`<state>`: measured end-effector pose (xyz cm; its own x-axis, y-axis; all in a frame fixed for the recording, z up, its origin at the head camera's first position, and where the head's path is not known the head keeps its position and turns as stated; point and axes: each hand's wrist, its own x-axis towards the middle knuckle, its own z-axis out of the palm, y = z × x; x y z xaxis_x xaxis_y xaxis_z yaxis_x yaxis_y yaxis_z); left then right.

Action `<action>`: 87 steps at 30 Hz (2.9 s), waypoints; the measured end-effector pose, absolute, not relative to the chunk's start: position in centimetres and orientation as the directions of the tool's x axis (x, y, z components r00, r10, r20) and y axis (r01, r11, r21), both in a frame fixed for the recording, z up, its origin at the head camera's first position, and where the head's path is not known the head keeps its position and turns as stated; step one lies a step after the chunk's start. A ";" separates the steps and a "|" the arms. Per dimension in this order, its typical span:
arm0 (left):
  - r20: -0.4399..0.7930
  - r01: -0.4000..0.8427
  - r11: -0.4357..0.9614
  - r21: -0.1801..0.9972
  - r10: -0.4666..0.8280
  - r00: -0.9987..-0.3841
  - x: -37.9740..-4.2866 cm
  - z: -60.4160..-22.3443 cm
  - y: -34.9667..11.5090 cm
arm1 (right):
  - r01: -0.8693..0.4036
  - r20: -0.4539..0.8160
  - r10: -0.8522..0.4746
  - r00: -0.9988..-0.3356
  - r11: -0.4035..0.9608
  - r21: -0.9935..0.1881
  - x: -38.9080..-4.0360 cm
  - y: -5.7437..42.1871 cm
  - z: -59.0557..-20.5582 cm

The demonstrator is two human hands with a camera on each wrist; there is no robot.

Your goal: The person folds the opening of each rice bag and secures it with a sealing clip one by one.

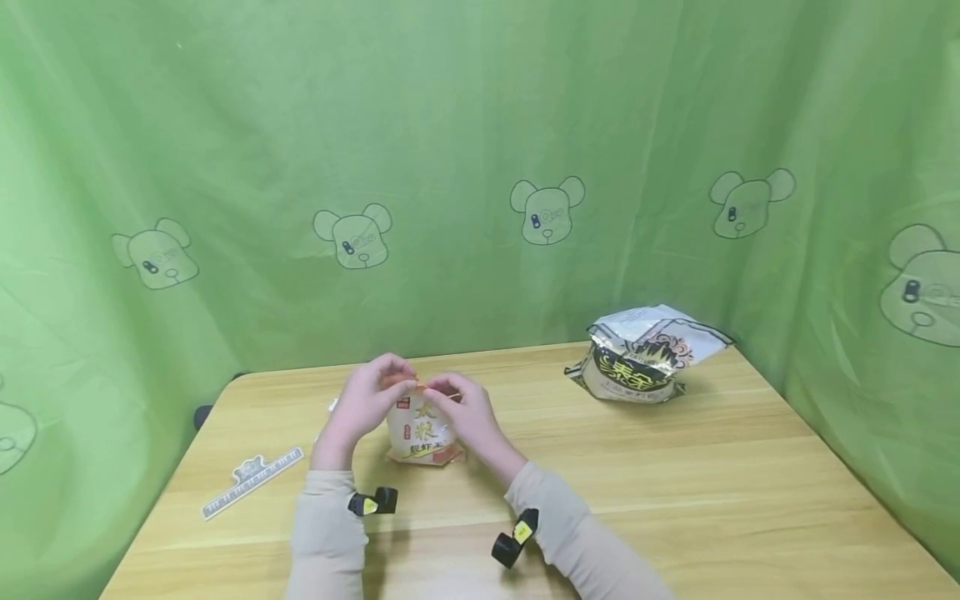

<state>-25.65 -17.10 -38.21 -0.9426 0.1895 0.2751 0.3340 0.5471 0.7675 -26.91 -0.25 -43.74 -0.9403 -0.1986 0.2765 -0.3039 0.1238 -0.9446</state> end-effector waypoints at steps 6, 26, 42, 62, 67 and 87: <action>0.276 0.338 0.556 0.759 0.196 -0.941 -25.8 -38.2 -16.9 | -0.368 0.336 -0.189 -0.923 0.173 -0.913 -27.3 -0.1 -44.0; 0.270 0.326 0.556 0.765 0.183 -0.945 -25.7 -38.3 -17.1 | -0.406 0.350 -0.259 -0.900 0.212 -0.889 -26.3 1.6 -43.5; 0.279 0.332 0.578 0.746 0.181 -0.943 -25.9 -38.4 -17.0 | -0.220 0.207 -0.262 -0.943 0.020 -0.975 -27.1 2.7 -46.0; 0.294 0.354 0.601 0.717 0.200 -0.935 -25.4 -38.0 -17.0 | -0.136 0.134 -0.373 -0.918 -0.021 -0.990 -27.4 3.9 -45.9; 0.312 0.354 0.593 0.724 0.177 -0.934 -25.3 -37.9 -17.6 | -0.127 0.121 -0.370 -0.921 -0.010 -0.992 -27.4 3.8 -45.8; 0.399 0.245 0.650 0.719 -0.099 -0.911 -26.4 -40.0 -23.2 | -0.114 0.117 -0.374 -0.920 -0.031 -0.993 -28.6 3.7 -47.4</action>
